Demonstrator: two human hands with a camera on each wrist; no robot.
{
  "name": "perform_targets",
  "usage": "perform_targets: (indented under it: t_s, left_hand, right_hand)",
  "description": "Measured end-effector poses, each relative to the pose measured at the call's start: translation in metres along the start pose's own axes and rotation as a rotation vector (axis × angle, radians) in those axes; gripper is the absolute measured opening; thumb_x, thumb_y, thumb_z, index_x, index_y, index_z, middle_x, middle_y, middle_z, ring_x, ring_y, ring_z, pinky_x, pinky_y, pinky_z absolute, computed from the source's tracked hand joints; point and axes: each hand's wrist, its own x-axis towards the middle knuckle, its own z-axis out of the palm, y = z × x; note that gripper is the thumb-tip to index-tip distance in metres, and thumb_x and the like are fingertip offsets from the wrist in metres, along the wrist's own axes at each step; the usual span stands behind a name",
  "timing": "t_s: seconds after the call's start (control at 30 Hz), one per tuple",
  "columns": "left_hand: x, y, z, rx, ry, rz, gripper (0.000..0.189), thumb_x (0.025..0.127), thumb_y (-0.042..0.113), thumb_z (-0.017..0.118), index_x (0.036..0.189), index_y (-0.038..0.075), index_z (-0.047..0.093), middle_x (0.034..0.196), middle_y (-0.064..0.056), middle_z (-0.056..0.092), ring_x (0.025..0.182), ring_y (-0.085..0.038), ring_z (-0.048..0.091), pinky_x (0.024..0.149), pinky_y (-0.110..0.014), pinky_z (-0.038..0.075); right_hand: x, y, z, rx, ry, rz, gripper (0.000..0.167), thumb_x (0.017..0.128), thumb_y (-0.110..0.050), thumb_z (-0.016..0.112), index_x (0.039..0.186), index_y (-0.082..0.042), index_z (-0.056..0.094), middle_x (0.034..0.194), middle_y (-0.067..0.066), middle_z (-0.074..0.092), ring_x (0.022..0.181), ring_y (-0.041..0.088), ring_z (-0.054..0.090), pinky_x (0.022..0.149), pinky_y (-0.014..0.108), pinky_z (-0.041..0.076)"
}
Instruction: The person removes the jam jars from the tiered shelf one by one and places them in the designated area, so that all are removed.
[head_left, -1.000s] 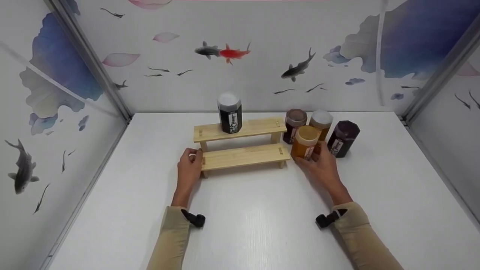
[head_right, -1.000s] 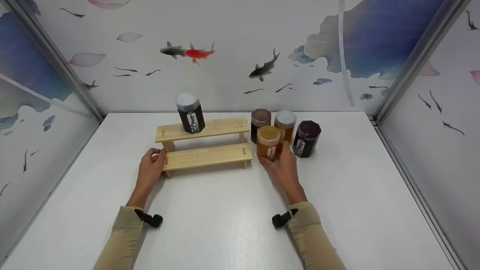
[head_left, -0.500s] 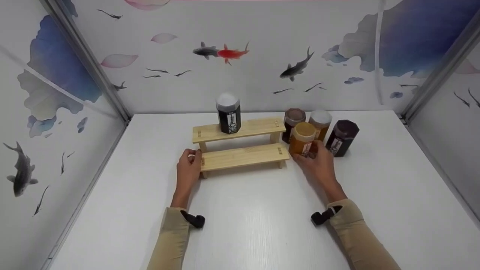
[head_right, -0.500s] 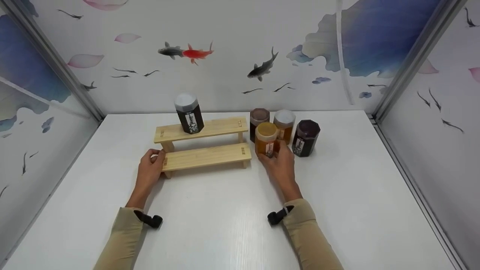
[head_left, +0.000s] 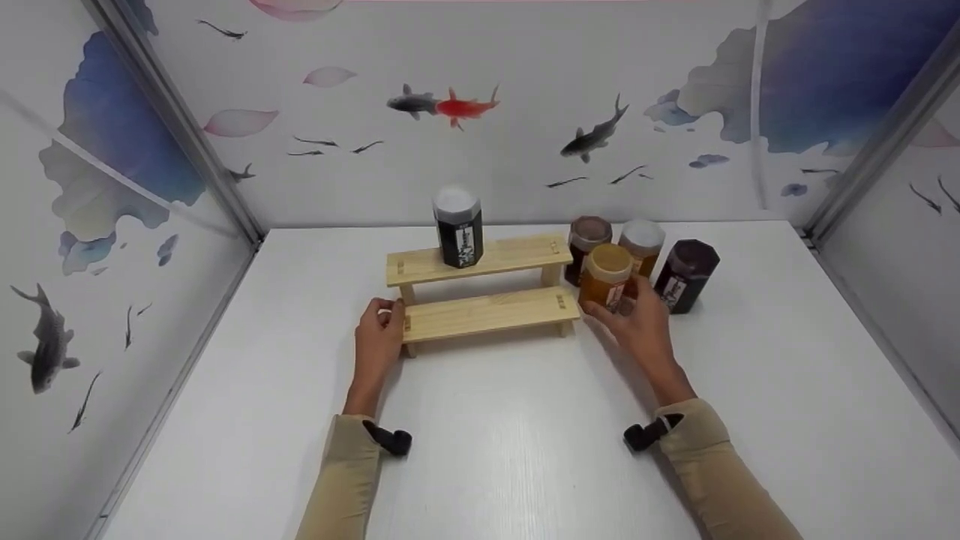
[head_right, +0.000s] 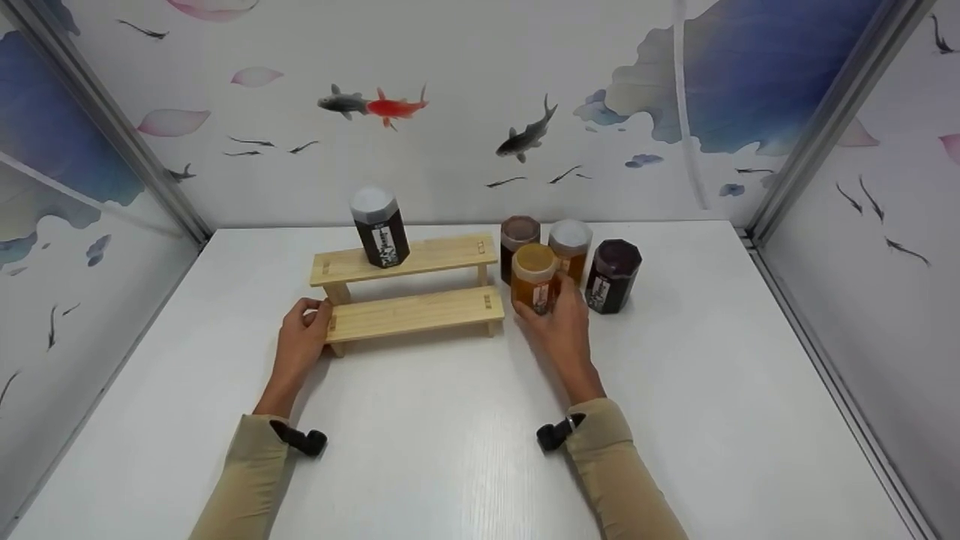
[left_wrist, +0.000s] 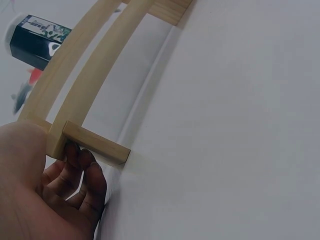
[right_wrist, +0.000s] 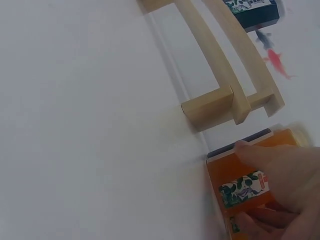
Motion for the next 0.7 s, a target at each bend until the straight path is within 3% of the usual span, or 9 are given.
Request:
perform_targets:
  t_s: [0.5,0.7]
  left_hand:
    - [-0.001,0.002,-0.002,-0.021,0.01,0.028,0.031,0.113,0.037,0.055,0.12,0.009,0.065,0.077,0.001,0.059,0.065,-0.013,0.053,0.057,-0.027,0.043]
    - [-0.002,0.002,0.0,-0.024,0.009,0.026,0.033,0.114,0.039,0.054,0.12,0.009,0.065,0.079,-0.001,0.06,0.067,-0.014,0.054,0.057,-0.029,0.044]
  right_hand:
    - [-0.002,-0.008,0.008,-0.026,0.143,-0.024,0.068,0.092,-0.025,0.09,0.142,0.001,0.053,0.139,0.023,0.066,0.125,0.038,0.067,0.107,0.053,0.056]
    - [-0.002,-0.015,0.008,-0.055,0.194,-0.036,0.079,0.091,-0.031,0.091,0.15,-0.001,0.048,0.143,0.021,0.06,0.127,0.036,0.061,0.108,0.053,0.053]
